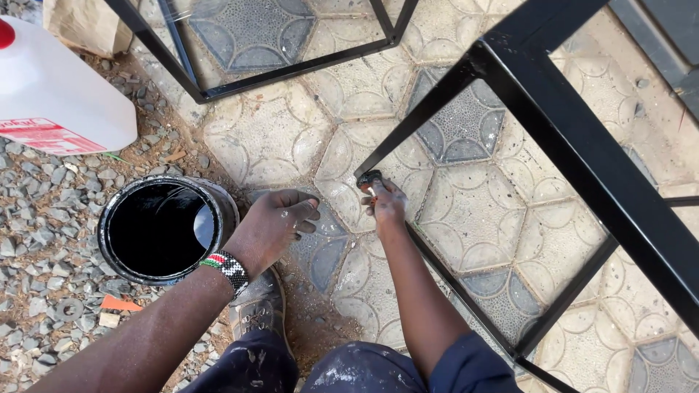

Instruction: Painting a black metal frame using a sponge dipped in black paint.

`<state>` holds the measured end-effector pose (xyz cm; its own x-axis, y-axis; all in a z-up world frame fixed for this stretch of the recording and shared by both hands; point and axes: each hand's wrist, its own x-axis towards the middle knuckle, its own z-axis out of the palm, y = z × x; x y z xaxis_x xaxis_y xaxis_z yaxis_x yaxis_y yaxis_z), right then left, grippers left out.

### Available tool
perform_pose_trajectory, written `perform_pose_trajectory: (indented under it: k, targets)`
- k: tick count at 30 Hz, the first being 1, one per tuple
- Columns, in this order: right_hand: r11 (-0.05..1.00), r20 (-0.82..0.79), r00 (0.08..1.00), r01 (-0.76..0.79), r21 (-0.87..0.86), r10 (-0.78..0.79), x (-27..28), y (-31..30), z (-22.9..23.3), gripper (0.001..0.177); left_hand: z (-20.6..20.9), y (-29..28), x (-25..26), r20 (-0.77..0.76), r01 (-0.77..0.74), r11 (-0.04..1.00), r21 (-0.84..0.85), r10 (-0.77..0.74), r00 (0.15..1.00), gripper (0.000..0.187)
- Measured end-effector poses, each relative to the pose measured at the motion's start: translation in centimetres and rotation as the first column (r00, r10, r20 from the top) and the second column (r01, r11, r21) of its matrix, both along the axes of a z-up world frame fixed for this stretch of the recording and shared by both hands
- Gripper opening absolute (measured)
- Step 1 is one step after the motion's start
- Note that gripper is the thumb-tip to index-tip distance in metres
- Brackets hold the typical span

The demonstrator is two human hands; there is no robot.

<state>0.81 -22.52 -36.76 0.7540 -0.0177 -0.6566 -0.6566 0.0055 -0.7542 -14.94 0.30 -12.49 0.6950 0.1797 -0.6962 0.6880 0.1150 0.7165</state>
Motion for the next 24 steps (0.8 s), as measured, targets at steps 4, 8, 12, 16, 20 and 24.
perform_pose_trajectory:
  k: [4, 8, 12, 16, 20, 24]
  targets:
    - [0.988, -0.005, 0.997, 0.079, 0.132, -0.079, 0.2, -0.3, -0.2, 0.012, 2.9, 0.6, 0.0, -0.024, -0.040, 0.999, 0.006, 0.040, 0.999, 0.041]
    - [0.975, 0.033, 0.996, 0.073, 0.211, -0.082, -0.9, 0.0, 7.9, 0.013, -0.1, 1.1, 0.5, -0.013, -0.022, 1.000, 0.010, 0.022, 1.000, 0.043]
    - [0.936, 0.270, 0.957, 0.000, 0.352, -0.102, -1.5, -1.6, 12.5, 0.024, -1.0, 2.0, 1.5, 0.032, -0.019, 1.000, 0.013, 0.019, 0.999, 0.040]
    - [0.893, 0.345, 0.932, -0.060, 0.445, -0.110, -2.0, -2.0, 18.2, 0.024, -5.9, 2.2, 4.9, 0.054, -0.007, 1.000, -0.007, 0.008, 0.999, 0.041]
    - [0.847, 0.297, 0.950, -0.079, 0.525, -0.096, -2.8, -1.7, 22.7, 0.021, -5.0, 2.8, 8.6, 0.030, -0.120, 0.988, -0.093, 0.124, 0.992, 0.039]
    - [0.938, 0.116, 0.991, 0.016, 0.346, -0.060, -5.5, -0.9, 25.6, 0.016, 0.9, 2.8, 9.8, 0.028, -0.301, 0.924, -0.234, 0.316, 0.948, 0.038]
